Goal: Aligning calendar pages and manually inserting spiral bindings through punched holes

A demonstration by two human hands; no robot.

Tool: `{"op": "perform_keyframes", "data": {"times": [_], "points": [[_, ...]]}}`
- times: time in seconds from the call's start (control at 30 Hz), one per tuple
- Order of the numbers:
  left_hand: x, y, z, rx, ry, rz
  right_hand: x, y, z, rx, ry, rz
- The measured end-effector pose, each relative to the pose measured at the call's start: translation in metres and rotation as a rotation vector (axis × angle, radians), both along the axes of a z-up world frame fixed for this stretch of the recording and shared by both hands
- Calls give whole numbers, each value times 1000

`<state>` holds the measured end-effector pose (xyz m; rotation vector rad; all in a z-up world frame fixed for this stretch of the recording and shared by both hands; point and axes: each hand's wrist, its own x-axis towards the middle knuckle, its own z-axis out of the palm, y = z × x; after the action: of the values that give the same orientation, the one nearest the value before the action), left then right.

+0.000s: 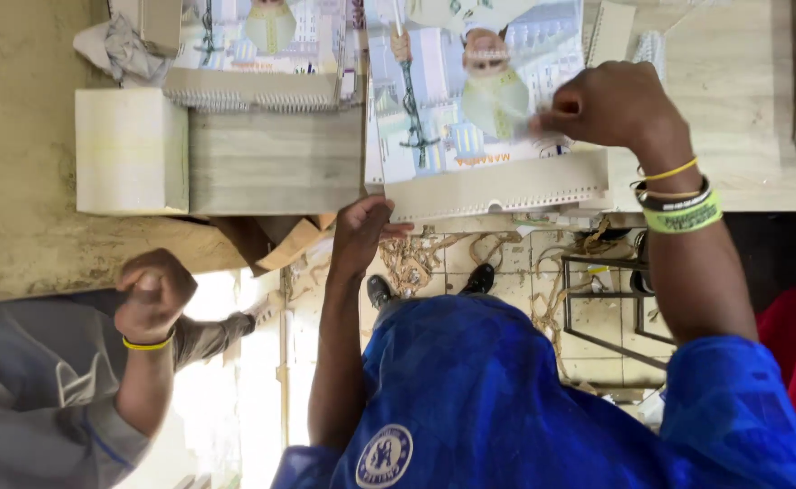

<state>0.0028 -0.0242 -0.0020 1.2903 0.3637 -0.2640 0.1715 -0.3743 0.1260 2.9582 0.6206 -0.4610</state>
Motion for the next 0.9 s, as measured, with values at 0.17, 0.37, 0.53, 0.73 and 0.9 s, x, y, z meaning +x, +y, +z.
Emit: {"op": "perform_keyframes", "data": {"times": [0.17, 0.37, 0.53, 0.73, 0.9], "points": [[-13, 4, -13, -16, -11, 30, 6, -14, -18, 112, -193, 28], [-5, -1, -16, -54, -38, 22, 6, 47, -6, 388, -271, 272], [-2, -2, -19, -87, -41, -4, 23, 125, -46, 426, -412, 394], [1, -1, -17, -59, -53, -35, 39, 162, -81, 338, -488, 404], [4, -1, -13, -54, -44, -60, -61, 146, 9, 1059, 186, 158]]}}
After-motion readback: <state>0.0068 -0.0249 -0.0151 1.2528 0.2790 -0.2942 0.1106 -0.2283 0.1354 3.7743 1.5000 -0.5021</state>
